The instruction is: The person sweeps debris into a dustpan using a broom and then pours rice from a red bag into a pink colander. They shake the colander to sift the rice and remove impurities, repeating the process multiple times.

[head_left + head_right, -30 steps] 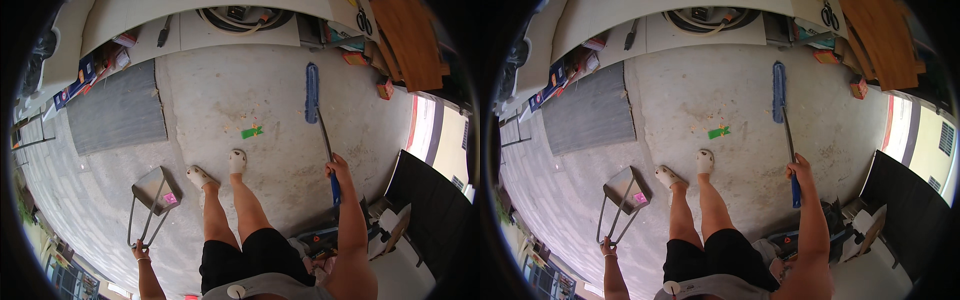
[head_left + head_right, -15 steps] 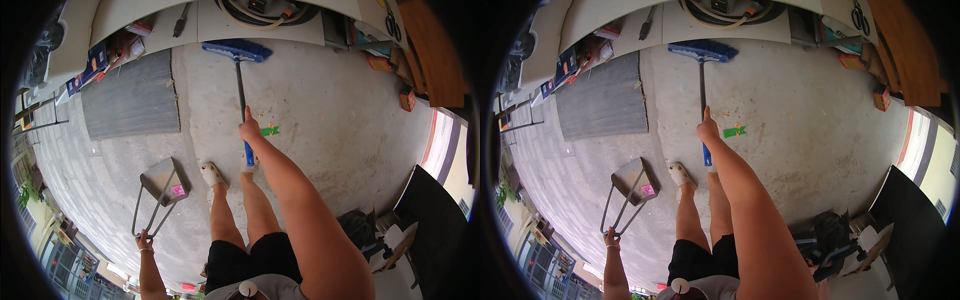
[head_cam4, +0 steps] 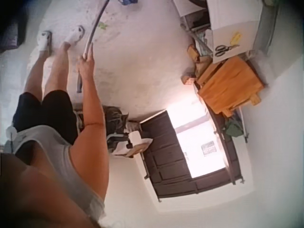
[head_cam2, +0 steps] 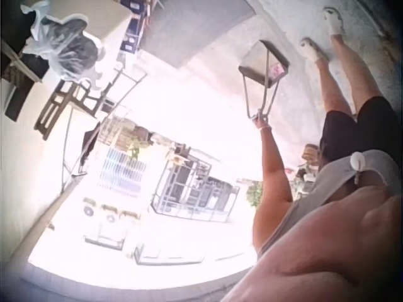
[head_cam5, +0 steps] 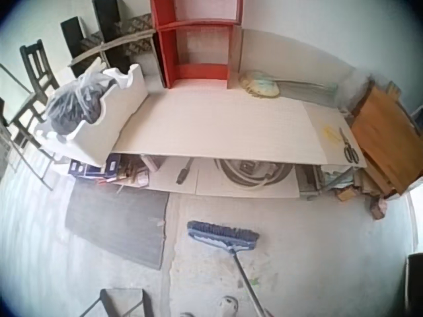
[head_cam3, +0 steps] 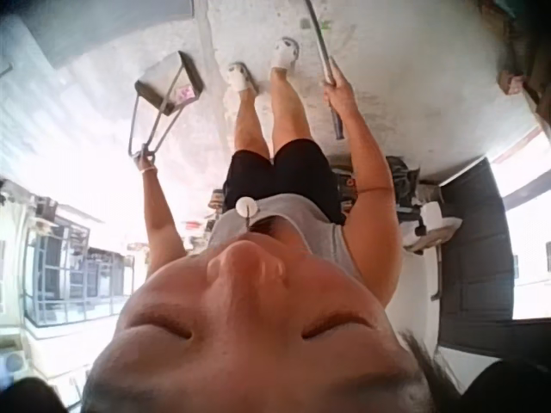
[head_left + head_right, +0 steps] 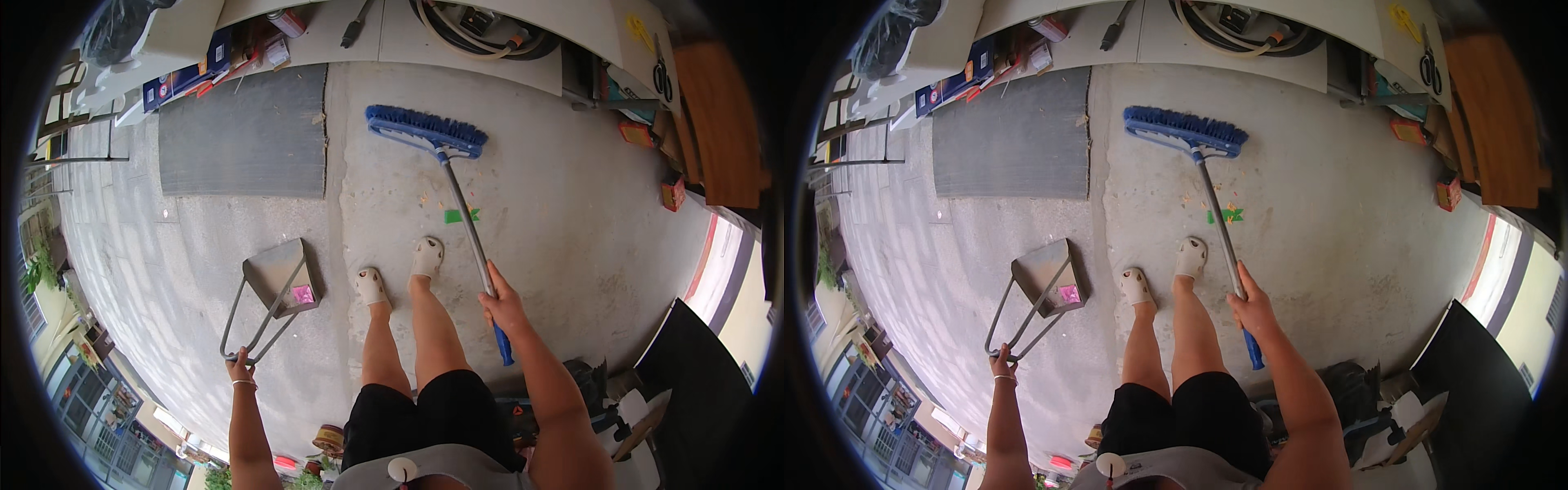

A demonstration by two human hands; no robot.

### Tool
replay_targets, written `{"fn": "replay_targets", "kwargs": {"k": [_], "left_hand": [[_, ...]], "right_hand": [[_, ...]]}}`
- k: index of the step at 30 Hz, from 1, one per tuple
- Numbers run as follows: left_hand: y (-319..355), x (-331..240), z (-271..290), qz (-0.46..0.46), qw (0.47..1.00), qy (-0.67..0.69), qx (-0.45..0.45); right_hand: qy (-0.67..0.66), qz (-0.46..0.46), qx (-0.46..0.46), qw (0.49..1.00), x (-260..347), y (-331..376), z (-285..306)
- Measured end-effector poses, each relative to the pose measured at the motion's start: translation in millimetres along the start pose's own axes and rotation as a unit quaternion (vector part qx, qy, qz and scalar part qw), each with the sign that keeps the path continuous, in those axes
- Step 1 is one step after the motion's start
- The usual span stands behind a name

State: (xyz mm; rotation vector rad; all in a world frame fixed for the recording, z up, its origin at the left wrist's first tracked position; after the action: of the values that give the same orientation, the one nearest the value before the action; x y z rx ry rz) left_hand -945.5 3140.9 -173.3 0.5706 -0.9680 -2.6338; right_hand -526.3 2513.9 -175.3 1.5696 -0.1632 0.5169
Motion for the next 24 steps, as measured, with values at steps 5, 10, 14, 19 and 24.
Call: {"fn": "replay_targets", "kwargs": {"k": [5,10,14,19,24], "left_hand": [[5.2,-8.2,13.4,-0.031,0.999,0.005,-0.009],[-10.1,-14.6,0.2,-0.038,0.999,0.003,0.019],[-18.6,-13.1,13.7,-0.041,0.999,-0.018,0.026],[-25.2,-1.7,28.3,-0.033,0.999,-0.016,0.018],[-31.2,-10.1,32.2,-0.024,0.999,-0.002,0.040]], "right_hand": [[-0.058,0.002,-0.153,0.987,0.4,-62.8,79.4],[-0.238,-0.098,-0.214,0.942,-83.9,-127.6,83.2],[-0.151,-0.131,-0.179,0.963,-177.1,-66.4,-17.9],[-0.227,-0.116,-0.101,0.962,-187.0,22.3,-22.2],[-0.296,-0.033,-0.214,0.930,-189.5,52.6,94.6]]}}
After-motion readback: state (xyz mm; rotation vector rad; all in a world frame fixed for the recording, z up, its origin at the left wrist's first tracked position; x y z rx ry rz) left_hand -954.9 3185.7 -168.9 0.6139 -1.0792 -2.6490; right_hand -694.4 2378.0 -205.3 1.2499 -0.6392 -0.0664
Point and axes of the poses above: each hand's wrist, its own y-axis away from the middle knuckle, its own z-axis out of the back of the hand, x = y × z, the point moved 9 cm from there along -y, towards the middle knuckle, and after that the axes turned 10 degrees about -y, right-handed, at the moved point
